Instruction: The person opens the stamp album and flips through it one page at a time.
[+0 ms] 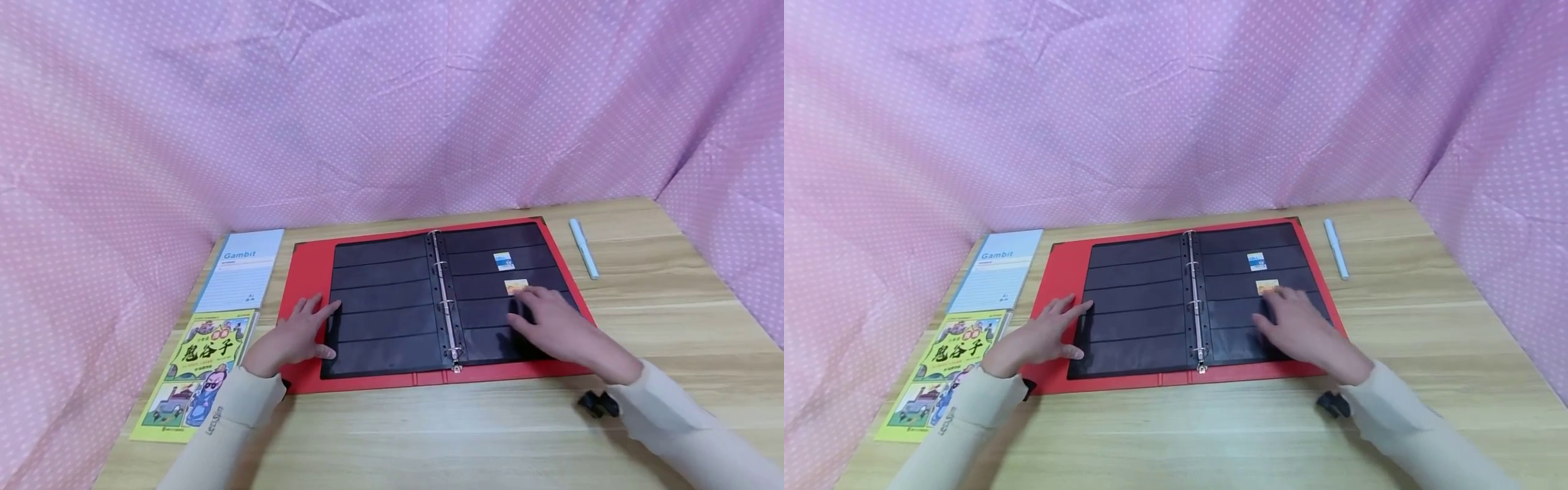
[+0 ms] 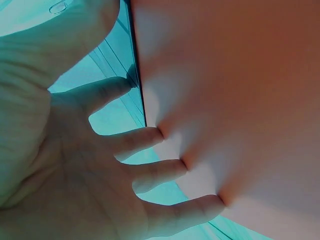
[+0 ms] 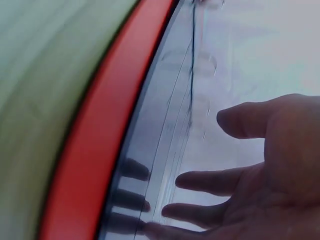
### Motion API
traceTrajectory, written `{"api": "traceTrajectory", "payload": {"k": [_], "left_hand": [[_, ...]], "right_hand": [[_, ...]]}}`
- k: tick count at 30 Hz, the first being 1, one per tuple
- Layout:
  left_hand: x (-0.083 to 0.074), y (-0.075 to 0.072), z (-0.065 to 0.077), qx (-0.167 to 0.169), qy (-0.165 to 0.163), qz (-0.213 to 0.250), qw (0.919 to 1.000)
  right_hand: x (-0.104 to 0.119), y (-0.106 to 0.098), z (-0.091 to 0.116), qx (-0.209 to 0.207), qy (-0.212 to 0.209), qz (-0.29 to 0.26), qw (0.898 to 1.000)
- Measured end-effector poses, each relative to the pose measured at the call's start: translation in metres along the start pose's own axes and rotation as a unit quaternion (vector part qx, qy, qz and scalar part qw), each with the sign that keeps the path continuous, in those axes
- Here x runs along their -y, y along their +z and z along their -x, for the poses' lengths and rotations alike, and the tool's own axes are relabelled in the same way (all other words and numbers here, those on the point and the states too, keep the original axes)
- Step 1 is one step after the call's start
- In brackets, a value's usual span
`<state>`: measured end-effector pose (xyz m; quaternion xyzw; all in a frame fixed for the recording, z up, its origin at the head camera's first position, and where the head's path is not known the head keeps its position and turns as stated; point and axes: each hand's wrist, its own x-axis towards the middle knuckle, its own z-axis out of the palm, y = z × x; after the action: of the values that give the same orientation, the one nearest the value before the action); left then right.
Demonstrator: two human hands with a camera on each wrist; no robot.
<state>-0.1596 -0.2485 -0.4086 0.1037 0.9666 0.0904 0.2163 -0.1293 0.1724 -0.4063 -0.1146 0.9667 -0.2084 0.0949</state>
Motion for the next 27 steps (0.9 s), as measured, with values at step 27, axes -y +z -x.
{"api": "traceTrajectory", "payload": {"k": [27], "left_hand": [[0.0, 0.003, -0.001, 0.002, -0.008, -0.004, 1.0]], "right_hand": [[-0.035, -0.018, 0.033, -0.03, 0.041, -0.016, 0.999]]}}
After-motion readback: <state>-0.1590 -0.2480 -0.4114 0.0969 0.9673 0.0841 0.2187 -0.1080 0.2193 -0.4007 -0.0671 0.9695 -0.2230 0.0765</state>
